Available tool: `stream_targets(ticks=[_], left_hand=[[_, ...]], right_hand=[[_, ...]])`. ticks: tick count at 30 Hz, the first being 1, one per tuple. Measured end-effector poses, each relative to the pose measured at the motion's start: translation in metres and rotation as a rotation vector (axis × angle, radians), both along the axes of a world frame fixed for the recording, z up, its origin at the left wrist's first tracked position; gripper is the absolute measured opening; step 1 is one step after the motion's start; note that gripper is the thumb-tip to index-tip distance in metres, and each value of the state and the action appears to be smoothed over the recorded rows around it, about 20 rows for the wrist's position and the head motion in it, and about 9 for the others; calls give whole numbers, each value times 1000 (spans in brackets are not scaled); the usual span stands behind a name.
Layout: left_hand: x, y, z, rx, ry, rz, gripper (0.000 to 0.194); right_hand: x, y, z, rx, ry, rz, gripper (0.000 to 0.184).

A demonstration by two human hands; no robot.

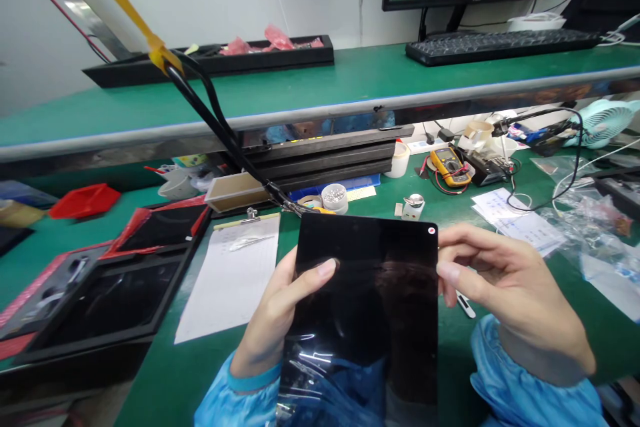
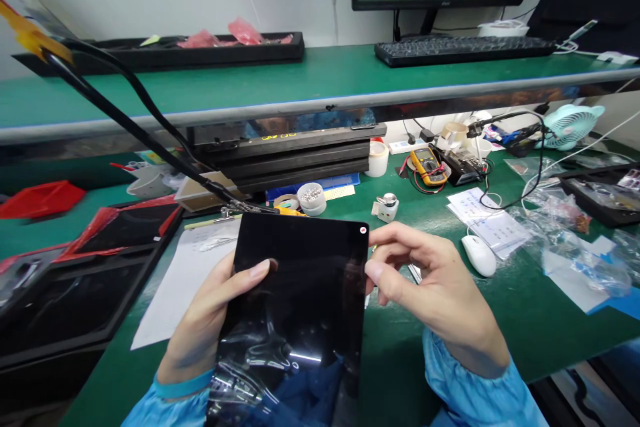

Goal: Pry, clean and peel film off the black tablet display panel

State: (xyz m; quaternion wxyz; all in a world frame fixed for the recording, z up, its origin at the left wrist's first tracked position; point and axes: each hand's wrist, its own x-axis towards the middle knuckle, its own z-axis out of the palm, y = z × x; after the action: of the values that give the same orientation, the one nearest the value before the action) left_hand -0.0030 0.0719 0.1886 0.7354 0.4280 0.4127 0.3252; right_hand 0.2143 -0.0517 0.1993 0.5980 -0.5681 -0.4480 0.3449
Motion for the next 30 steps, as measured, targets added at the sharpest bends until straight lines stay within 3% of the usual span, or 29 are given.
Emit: stream_targets(ticks=[6, 13, 18, 30], left_hand=[[1, 1, -2, 3, -25, -13, 59], [0, 5, -4, 24, -40, -57, 57], [-1, 5, -5, 48, -36, -62, 58], [-1, 4, -6, 30, -50, -54, 60]], right_hand=[[1, 2, 2, -4, -32, -6, 47], [2, -1, 1, 17, -34, -19, 38], [3, 0, 0, 16, -33, -38, 43], [-2, -1, -4, 72, -132, -82, 20]])
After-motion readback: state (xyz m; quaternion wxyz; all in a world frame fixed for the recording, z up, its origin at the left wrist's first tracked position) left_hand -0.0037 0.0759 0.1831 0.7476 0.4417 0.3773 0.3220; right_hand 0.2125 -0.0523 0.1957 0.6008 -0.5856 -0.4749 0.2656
